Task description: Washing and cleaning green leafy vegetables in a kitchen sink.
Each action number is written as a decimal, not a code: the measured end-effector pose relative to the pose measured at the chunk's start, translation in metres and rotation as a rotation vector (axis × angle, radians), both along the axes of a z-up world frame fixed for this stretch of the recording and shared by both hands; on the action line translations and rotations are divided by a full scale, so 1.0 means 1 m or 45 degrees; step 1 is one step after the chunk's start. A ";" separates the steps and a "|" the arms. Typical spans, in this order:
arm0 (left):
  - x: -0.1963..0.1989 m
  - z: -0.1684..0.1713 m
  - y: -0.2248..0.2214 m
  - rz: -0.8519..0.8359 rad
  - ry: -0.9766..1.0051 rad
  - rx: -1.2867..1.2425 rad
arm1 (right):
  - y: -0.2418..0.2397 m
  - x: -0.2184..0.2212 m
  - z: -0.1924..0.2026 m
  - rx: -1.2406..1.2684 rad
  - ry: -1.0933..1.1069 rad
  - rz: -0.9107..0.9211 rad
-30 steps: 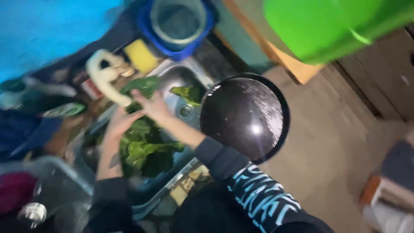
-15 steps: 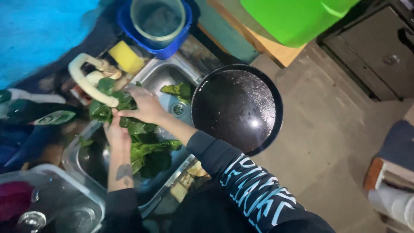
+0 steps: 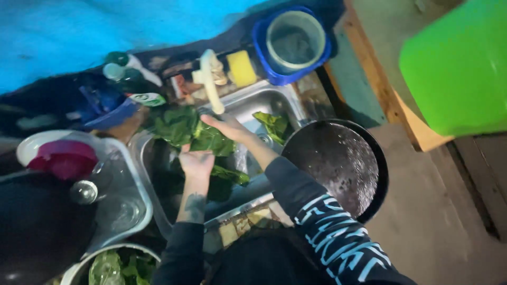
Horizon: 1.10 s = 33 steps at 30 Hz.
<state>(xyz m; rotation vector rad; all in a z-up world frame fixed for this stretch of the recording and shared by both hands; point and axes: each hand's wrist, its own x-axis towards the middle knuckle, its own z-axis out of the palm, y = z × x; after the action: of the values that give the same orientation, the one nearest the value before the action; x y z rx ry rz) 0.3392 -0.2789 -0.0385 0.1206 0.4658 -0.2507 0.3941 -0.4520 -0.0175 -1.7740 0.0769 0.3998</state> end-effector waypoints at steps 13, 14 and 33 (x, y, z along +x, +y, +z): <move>-0.045 -0.047 -0.002 0.031 0.048 0.078 | -0.016 0.012 0.022 0.786 0.548 -0.089; -0.049 -0.050 -0.003 0.006 0.052 0.097 | -0.016 0.010 0.032 0.717 0.465 -0.157; -0.022 -0.005 -0.036 -0.391 0.407 0.386 | -0.057 -0.038 0.069 0.213 0.075 -0.047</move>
<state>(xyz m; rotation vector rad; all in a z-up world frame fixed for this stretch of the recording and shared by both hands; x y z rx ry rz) 0.3173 -0.3148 -0.0433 0.4548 0.8039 -0.5039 0.3565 -0.5085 0.0516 -1.5942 0.1148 0.4199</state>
